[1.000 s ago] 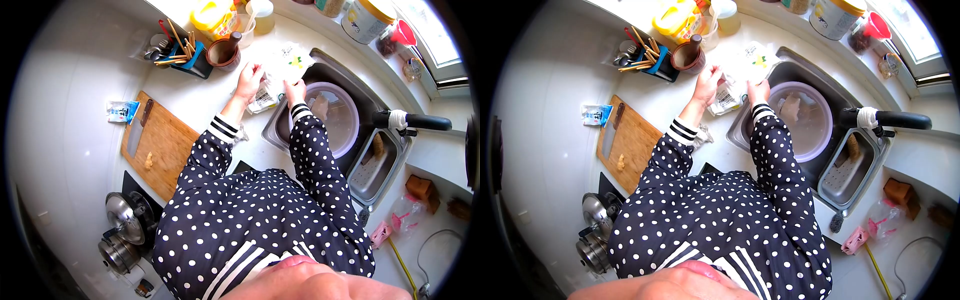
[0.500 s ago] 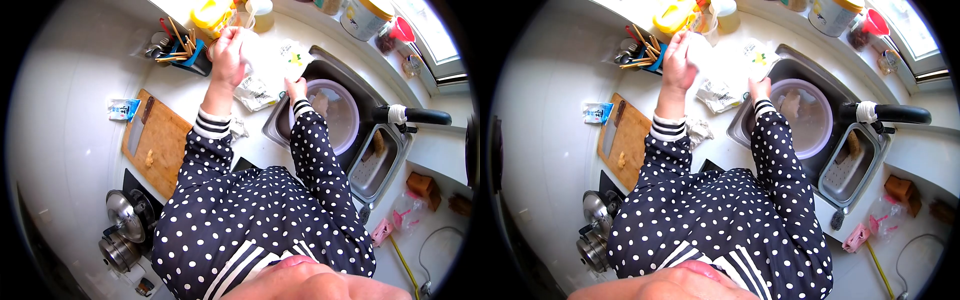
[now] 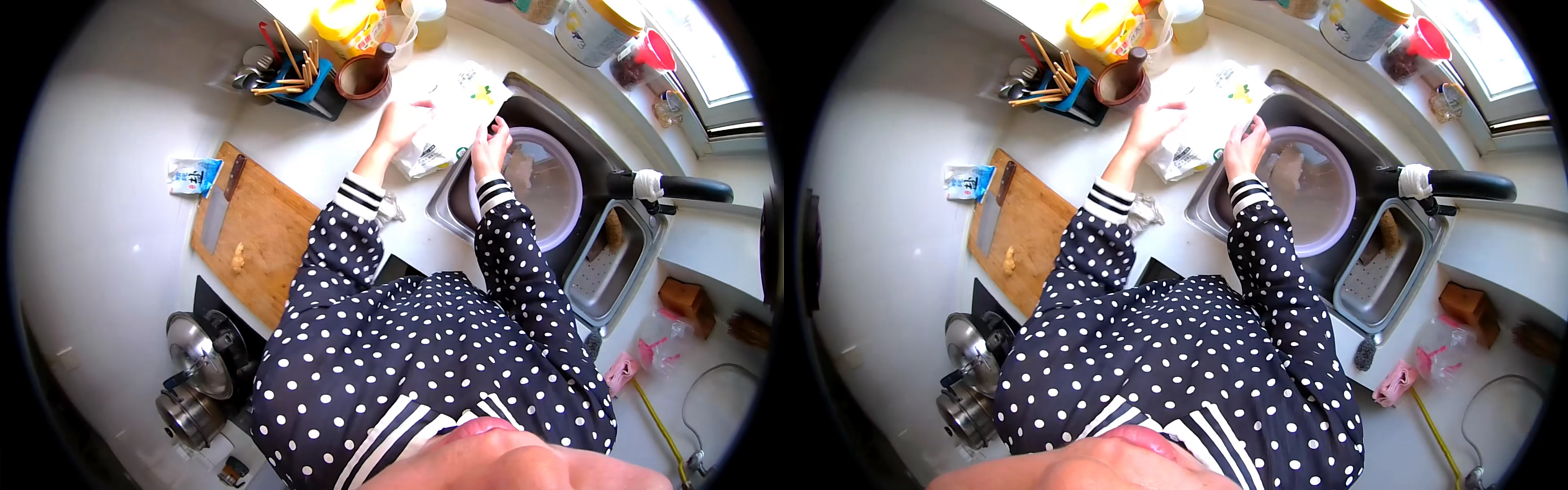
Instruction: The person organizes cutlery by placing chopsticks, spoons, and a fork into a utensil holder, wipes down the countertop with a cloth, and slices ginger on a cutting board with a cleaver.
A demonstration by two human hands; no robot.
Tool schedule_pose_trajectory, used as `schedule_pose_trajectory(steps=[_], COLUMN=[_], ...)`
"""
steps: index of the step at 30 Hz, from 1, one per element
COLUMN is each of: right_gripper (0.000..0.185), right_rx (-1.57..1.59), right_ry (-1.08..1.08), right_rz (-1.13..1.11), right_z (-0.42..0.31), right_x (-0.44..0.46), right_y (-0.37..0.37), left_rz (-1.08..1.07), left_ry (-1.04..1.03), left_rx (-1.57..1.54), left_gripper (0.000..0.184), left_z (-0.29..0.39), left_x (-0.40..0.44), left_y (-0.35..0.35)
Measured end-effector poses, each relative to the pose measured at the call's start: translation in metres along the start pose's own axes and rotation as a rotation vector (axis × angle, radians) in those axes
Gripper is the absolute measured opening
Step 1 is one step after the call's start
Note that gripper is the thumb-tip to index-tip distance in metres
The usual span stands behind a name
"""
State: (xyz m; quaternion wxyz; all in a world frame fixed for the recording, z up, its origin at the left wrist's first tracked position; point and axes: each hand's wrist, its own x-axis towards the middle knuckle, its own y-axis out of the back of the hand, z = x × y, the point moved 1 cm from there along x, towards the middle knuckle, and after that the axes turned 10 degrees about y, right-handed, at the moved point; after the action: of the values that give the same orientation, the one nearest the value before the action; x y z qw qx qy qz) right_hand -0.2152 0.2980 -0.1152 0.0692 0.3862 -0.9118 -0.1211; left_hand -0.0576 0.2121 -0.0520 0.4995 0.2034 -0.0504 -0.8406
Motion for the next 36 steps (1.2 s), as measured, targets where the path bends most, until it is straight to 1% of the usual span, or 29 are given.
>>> schedule_pose_trajectory(steps=[3, 4, 7, 8, 11, 12, 14, 15, 16, 18, 19, 20, 21, 23, 24, 25, 27, 28, 32, 35, 36], right_gripper=[0.056, 0.063, 0.073, 0.079, 0.080, 0.082, 0.083, 0.083, 0.082, 0.082, 0.082, 0.079, 0.079, 0.080, 0.075, 0.064, 0.059, 0.055, 0.056, 0.059, 0.057], right_rx=[0.055, 0.083, 0.276, 0.259, 0.306, 0.378, 0.152, 0.037, -0.033, -0.049, -0.057, -0.002, 0.095, 0.287, 0.369, 0.350, 0.369, 0.341, 0.281, 0.169, 0.140], right_ry=[-0.113, -0.138, -0.215, -0.192, -0.236, -0.279, -0.211, -0.178, -0.206, -0.267, -0.297, -0.302, -0.282, -0.239, -0.367, -0.489, -0.583, -0.567, -0.525, -0.440, -0.409], right_rz=[0.042, 0.042, -0.028, 0.008, -0.018, 0.025, 0.049, 0.060, 0.046, 0.045, 0.042, 0.031, 0.010, -0.032, -0.074, -0.151, -0.264, -0.247, -0.243, -0.254, -0.281], right_z=[-0.006, 0.008, 0.011, 0.010, 0.009, 0.013, 0.027, 0.022, 0.017, 0.007, 0.003, -0.002, 0.011, 0.050, 0.049, 0.031, 0.026, 0.023, 0.012, 0.014, 0.014], right_x=[-0.004, 0.000, 0.003, 0.004, 0.009, 0.011, 0.019, 0.018, 0.020, 0.021, 0.021, 0.018, 0.020, 0.031, 0.034, 0.033, 0.039, 0.040, 0.037, 0.028, 0.024], right_y=[0.002, -0.003, -0.019, -0.022, -0.027, -0.032, -0.041, -0.040, -0.038, -0.037, -0.036, -0.034, -0.038, -0.044, -0.038, -0.024, -0.013, -0.013, -0.009, -0.010, -0.011], left_rz=[-0.014, -0.049, -0.045, -0.037, -0.017, 0.014, 0.072, 0.072, 0.073, 0.077, 0.058, 0.038, 0.020, 0.023, 0.024, 0.030, 0.042, 0.052, 0.047, 0.073, 0.073], left_ry=[-0.431, -0.380, -0.299, -0.315, -0.294, -0.264, -0.195, -0.201, -0.207, -0.232, -0.193, -0.154, -0.117, -0.122, -0.123, -0.128, -0.136, -0.151, -0.119, -0.116, -0.107], left_rx=[0.745, 0.789, 0.793, 0.766, 0.827, 0.867, 0.943, 0.950, 0.953, 0.971, 0.998, 1.026, 1.054, 1.065, 1.065, 1.064, 1.055, 1.045, 1.017, 0.978, 0.940], left_gripper=[0.032, 0.033, 0.031, 0.028, 0.031, 0.033, 0.035, 0.037, 0.038, 0.040, 0.040, 0.040, 0.040, 0.040, 0.039, 0.039, 0.039, 0.038, 0.035, 0.036, 0.040], left_z=[-0.006, -0.004, -0.002, -0.001, -0.006, -0.009, -0.017, -0.020, -0.023, -0.024, -0.023, -0.021, -0.017, -0.018, -0.020, -0.023, -0.029, -0.031, -0.028, -0.028, -0.016], left_x=[-0.031, -0.039, -0.043, -0.044, -0.046, -0.045, -0.043, -0.042, -0.039, -0.034, -0.034, -0.033, -0.034, -0.035, -0.035, -0.035, -0.033, -0.034, -0.033, -0.038, -0.048], left_y=[-0.019, -0.022, -0.026, -0.026, -0.025, -0.023, -0.019, -0.017, -0.014, -0.011, -0.012, -0.014, -0.013, -0.012, -0.014, -0.015, -0.016, -0.016, -0.017, -0.013, -0.006])
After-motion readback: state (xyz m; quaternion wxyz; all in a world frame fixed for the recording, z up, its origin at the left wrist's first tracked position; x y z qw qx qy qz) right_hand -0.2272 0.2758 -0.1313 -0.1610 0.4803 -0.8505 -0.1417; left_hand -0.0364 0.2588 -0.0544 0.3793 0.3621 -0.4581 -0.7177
